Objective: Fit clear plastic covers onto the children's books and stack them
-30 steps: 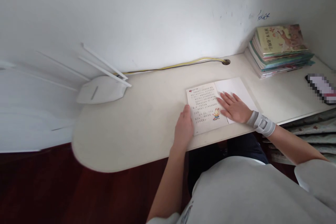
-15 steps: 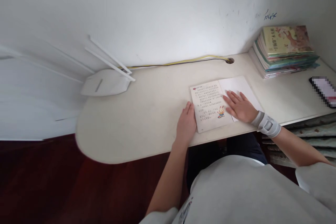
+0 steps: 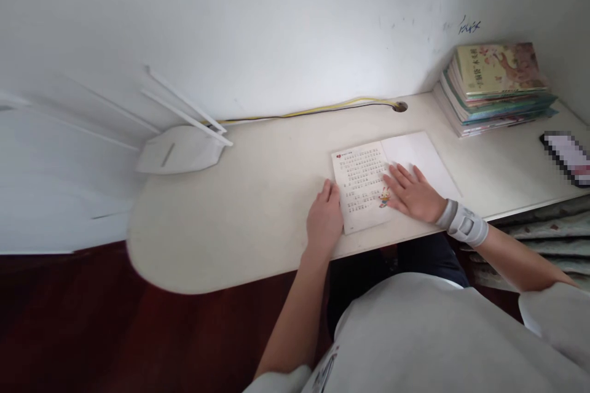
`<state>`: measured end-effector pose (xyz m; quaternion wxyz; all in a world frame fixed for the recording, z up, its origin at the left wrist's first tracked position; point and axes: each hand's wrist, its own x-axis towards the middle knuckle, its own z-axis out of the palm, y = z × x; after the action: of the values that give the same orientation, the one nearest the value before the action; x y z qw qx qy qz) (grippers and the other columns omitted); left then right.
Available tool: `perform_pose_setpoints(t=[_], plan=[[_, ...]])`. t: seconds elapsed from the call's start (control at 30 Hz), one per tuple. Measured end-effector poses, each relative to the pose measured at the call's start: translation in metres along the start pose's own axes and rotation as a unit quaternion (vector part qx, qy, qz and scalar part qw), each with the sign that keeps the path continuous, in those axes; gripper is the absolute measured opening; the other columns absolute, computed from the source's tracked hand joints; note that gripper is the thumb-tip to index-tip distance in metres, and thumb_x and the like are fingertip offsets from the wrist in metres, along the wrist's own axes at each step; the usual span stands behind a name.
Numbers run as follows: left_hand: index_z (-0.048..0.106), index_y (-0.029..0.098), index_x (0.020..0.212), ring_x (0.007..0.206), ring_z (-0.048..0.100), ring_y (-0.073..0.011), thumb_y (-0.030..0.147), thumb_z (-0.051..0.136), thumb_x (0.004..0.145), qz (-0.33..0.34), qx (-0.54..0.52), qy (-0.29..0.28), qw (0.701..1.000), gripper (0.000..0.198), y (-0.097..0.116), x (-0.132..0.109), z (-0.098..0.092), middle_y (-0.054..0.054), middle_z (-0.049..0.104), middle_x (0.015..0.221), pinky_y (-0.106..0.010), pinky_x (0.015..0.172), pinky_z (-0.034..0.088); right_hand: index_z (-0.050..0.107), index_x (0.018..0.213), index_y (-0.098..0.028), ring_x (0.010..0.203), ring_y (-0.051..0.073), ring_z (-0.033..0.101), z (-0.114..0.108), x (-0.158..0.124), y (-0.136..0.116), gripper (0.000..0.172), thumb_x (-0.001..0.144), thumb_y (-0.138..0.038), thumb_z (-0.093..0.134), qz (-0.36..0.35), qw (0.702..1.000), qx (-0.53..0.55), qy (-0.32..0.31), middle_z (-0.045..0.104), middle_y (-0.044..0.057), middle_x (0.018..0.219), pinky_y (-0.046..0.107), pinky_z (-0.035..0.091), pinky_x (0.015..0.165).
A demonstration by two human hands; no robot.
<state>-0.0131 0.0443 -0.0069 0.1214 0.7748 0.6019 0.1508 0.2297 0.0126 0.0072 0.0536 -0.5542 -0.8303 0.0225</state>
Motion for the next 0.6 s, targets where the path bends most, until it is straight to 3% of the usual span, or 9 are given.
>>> perform_pose_setpoints(t=[0.13, 0.27, 0.6], plan=[[0.045, 0.013, 0.135, 0.131, 0.04, -0.0291, 0.018, 0.027, 0.09, -0.007, -0.011, -0.002, 1.0, 0.049, 0.0001, 0.0, 0.0004, -0.011, 0.034, 0.148, -0.045, 0.106, 0.036, 0.025, 0.146, -0.014, 0.14, 0.036, 0.012, -0.0036, 0.0035, -0.0031, 0.092, 0.079, -0.076, 0.03, -0.035, 0.999, 0.025, -0.032, 0.016, 0.021, 0.152, 0.058, 0.012, 0.108], [0.045, 0.012, 0.136, 0.132, 0.038, -0.0302, 0.019, 0.028, 0.09, -0.006, -0.021, -0.006, 1.0, 0.049, 0.0011, -0.0001, -0.0007, -0.011, 0.034, 0.148, -0.046, 0.106, 0.035, 0.023, 0.147, -0.015, 0.139, 0.041, 0.008, -0.0044, 0.0048, -0.0048, 0.105, 0.069, -0.083, 0.036, -0.041, 0.998, 0.028, -0.05, 0.012, 0.023, 0.152, 0.062, 0.008, 0.106], [0.037, 0.016, 0.142, 0.126, 0.044, -0.034, 0.022, 0.031, 0.089, -0.019, -0.014, -0.015, 1.0, 0.053, 0.0072, 0.0016, -0.009, -0.012, 0.033, 0.148, -0.05, 0.1, 0.039, 0.023, 0.147, -0.012, 0.138, 0.043, 0.01, -0.0073, 0.0039, -0.0097, 0.105, 0.069, -0.082, 0.036, -0.021, 0.999, 0.001, -0.044, 0.014, 0.025, 0.152, 0.062, 0.01, 0.105]])
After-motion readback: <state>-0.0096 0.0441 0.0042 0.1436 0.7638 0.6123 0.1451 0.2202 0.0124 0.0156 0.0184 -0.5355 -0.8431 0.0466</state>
